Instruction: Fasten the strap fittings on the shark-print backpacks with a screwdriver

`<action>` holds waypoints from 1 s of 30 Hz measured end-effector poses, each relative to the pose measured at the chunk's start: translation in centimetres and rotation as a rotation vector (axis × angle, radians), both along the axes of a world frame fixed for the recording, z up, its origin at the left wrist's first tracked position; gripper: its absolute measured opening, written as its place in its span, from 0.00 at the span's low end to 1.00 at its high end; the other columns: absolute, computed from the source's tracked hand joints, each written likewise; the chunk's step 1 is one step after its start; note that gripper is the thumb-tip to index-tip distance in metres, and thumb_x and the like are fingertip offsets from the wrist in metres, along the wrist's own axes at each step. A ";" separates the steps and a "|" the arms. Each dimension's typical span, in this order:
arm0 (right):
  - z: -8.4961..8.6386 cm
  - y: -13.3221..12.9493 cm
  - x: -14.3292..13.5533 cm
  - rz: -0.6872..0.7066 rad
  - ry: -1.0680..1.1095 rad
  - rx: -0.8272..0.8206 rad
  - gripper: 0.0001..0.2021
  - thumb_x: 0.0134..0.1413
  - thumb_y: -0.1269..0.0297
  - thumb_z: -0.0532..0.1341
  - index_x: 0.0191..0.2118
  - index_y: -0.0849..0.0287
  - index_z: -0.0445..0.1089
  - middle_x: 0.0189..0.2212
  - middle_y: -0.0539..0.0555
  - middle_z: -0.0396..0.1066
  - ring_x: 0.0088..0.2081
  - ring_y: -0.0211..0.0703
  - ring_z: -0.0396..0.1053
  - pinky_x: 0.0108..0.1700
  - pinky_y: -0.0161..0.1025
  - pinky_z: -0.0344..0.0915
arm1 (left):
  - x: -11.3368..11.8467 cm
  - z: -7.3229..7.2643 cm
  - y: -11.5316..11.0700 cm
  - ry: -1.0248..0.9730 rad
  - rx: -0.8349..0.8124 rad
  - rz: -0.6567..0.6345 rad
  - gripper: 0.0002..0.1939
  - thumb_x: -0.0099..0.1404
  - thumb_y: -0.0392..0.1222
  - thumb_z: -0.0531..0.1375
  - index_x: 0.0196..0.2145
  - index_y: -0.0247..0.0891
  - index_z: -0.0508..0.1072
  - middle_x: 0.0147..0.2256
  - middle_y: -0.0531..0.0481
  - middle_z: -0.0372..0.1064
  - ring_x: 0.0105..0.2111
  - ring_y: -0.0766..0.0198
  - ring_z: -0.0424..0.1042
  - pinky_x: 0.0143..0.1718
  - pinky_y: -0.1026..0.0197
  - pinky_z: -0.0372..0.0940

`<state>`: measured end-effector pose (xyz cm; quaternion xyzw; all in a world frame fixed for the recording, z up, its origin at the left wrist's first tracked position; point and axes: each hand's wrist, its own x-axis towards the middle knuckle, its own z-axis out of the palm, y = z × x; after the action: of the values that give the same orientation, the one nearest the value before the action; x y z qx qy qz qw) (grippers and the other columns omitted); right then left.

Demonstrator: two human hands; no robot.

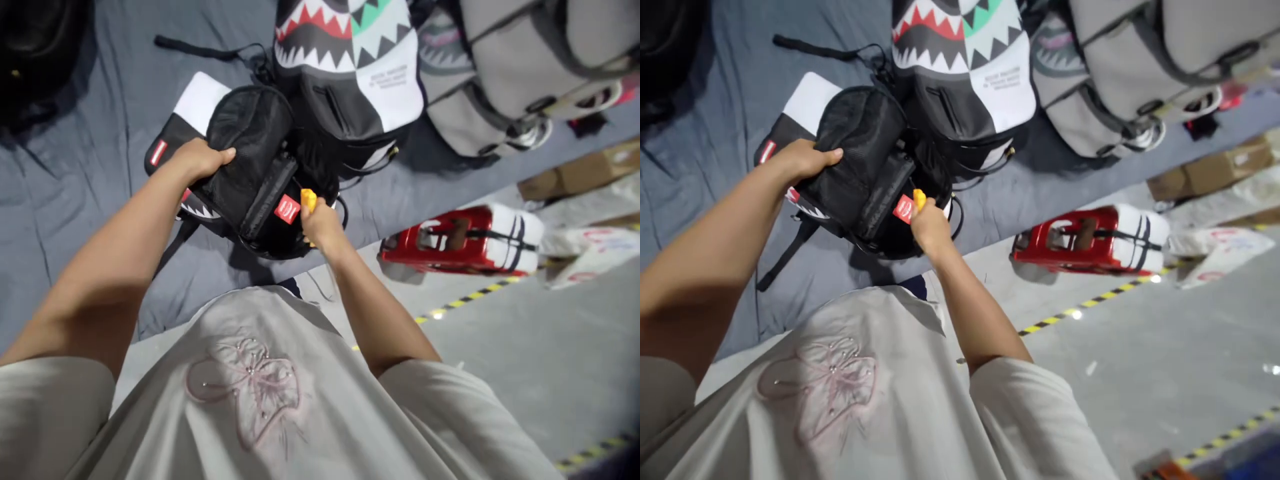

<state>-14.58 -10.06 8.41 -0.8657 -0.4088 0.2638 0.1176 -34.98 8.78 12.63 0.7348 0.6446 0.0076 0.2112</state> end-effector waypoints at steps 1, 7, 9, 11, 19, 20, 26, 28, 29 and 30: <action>-0.4 0.6 -0.5 -0.053 0.076 0.034 0.15 0.68 0.56 0.51 0.50 0.64 0.60 0.39 0.67 0.71 0.39 0.56 0.74 0.41 0.46 0.68 | 0.6 0.2 -0.2 0.013 -0.014 -0.011 0.38 0.61 0.70 0.55 0.53 0.34 0.72 0.51 0.39 0.72 0.52 0.45 0.71 0.53 0.47 0.65; -5.1 1.2 -1.8 -0.361 0.846 0.175 0.12 0.71 0.55 0.44 0.51 0.55 0.55 0.24 0.48 0.68 0.23 0.41 0.73 0.26 0.37 0.71 | 2.3 2.0 -4.0 0.169 0.265 -0.093 0.43 0.67 0.62 0.53 0.68 0.29 0.47 0.65 0.33 0.54 0.66 0.36 0.47 0.62 0.32 0.49; -6.3 0.3 -1.0 -0.358 1.115 0.225 0.13 0.71 0.53 0.43 0.48 0.55 0.56 0.22 0.48 0.69 0.23 0.42 0.73 0.26 0.37 0.72 | 3.2 1.7 -5.4 0.118 0.439 -0.329 0.35 0.71 0.53 0.49 0.70 0.43 0.40 0.70 0.45 0.43 0.70 0.45 0.32 0.66 0.32 0.37; -6.8 -0.4 -0.2 -0.284 1.330 0.244 0.15 0.71 0.51 0.44 0.45 0.56 0.58 0.22 0.50 0.70 0.23 0.43 0.74 0.27 0.39 0.74 | 4.8 0.7 -6.3 0.121 0.424 -0.558 0.29 0.73 0.48 0.44 0.70 0.49 0.44 0.71 0.52 0.36 0.71 0.52 0.26 0.68 0.36 0.30; -5.4 0.3 2.4 -0.416 1.451 0.319 0.17 0.70 0.49 0.45 0.42 0.57 0.61 0.21 0.49 0.71 0.21 0.41 0.73 0.26 0.38 0.74 | 12.1 -4.5 -8.7 0.348 0.356 -0.470 0.60 0.57 0.67 0.60 0.70 0.29 0.33 0.70 0.29 0.20 0.68 0.32 0.18 0.63 0.28 0.21; -5.3 0.4 2.7 -0.432 1.438 0.328 0.17 0.70 0.49 0.45 0.42 0.56 0.61 0.21 0.48 0.71 0.21 0.41 0.73 0.26 0.38 0.74 | 12.7 -5.0 -9.3 0.350 0.370 -0.482 0.59 0.57 0.65 0.60 0.71 0.32 0.33 0.71 0.31 0.20 0.68 0.33 0.18 0.63 0.29 0.21; -4.1 0.5 5.6 -0.498 1.333 0.338 0.15 0.71 0.51 0.44 0.44 0.56 0.59 0.19 0.46 0.68 0.18 0.38 0.71 0.23 0.32 0.70 | 16.3 -5.5 -9.9 0.395 0.292 -0.353 0.54 0.57 0.57 0.63 0.71 0.41 0.36 0.71 0.36 0.26 0.69 0.32 0.21 0.61 0.23 0.31; -3.5 0.4 7.3 -0.565 1.281 0.369 0.15 0.72 0.52 0.43 0.45 0.56 0.59 0.20 0.46 0.68 0.19 0.38 0.71 0.23 0.32 0.70 | 16.9 -4.3 -8.9 0.424 0.231 -0.320 0.57 0.56 0.55 0.64 0.71 0.39 0.35 0.71 0.31 0.30 0.69 0.29 0.25 0.59 0.21 0.40; -3.2 0.4 8.2 -0.570 1.273 0.360 0.16 0.72 0.52 0.42 0.46 0.57 0.59 0.21 0.47 0.68 0.20 0.39 0.72 0.24 0.33 0.70 | 17.0 -3.4 -8.3 0.464 0.214 -0.313 0.56 0.56 0.54 0.64 0.71 0.39 0.36 0.70 0.29 0.32 0.68 0.28 0.29 0.57 0.21 0.44; -2.9 0.5 9.2 -0.552 1.270 0.332 0.17 0.72 0.52 0.42 0.46 0.57 0.59 0.21 0.48 0.68 0.20 0.40 0.72 0.24 0.34 0.70 | 17.0 -2.5 -7.6 0.524 0.206 -0.308 0.55 0.56 0.53 0.63 0.71 0.39 0.37 0.70 0.28 0.35 0.68 0.27 0.34 0.57 0.23 0.48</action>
<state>-5.41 -9.55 5.54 -0.5872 -0.0620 0.6123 0.5258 -17.98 1.17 10.13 0.8183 0.5539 -0.1486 -0.0388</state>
